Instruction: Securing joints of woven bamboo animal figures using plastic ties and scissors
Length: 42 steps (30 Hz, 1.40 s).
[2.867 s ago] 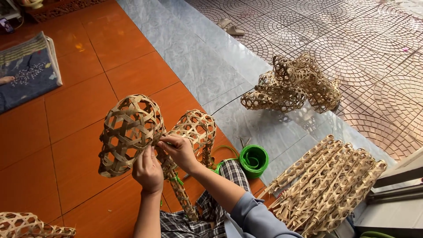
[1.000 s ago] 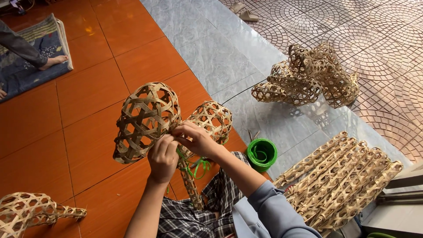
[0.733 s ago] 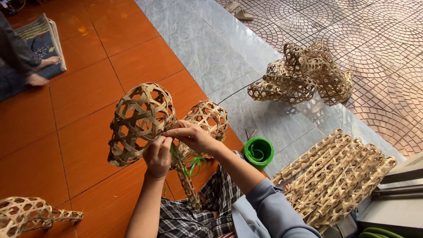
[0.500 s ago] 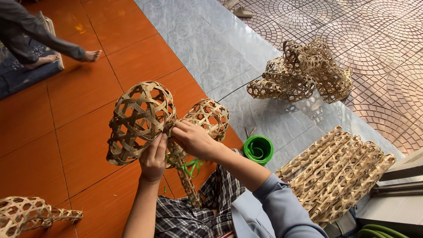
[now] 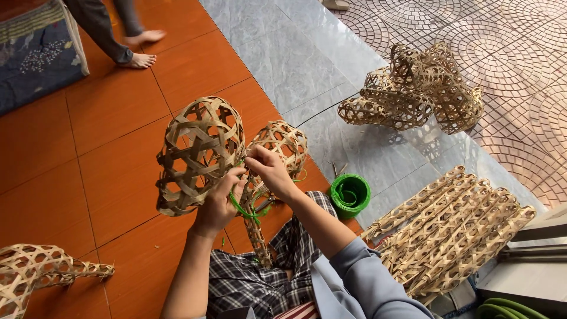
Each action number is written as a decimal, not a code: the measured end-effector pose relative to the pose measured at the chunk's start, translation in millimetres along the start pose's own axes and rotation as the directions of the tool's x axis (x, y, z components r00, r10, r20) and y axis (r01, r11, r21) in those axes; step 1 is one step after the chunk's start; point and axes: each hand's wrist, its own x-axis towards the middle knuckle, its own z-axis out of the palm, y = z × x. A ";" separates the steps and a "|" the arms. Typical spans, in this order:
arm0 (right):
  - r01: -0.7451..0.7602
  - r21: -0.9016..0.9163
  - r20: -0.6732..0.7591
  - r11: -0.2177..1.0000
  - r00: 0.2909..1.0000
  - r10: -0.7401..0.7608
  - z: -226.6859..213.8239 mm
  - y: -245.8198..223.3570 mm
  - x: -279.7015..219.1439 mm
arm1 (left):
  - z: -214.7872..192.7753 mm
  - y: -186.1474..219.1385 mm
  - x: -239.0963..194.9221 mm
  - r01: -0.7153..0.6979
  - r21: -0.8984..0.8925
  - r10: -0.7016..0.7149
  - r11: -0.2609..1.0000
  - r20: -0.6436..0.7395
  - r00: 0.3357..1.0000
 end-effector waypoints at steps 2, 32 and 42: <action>0.010 0.093 -0.040 0.996 0.999 -0.006 0.2 5.2 -1.7 | 6.7 -19.8 -6.5 0.078 -0.106 -0.076 0.991 0.024 0.997; 0.461 -0.378 0.453 0.803 0.849 -0.274 8.4 -47.9 -8.6 | 11.6 -38.7 -19.2 0.082 0.210 -0.035 0.974 -0.222 0.974; 0.461 -0.658 0.204 0.595 0.870 -0.449 0.7 -57.6 -14.5 | 12.6 -38.8 -17.0 0.014 0.340 0.067 0.940 -0.226 0.972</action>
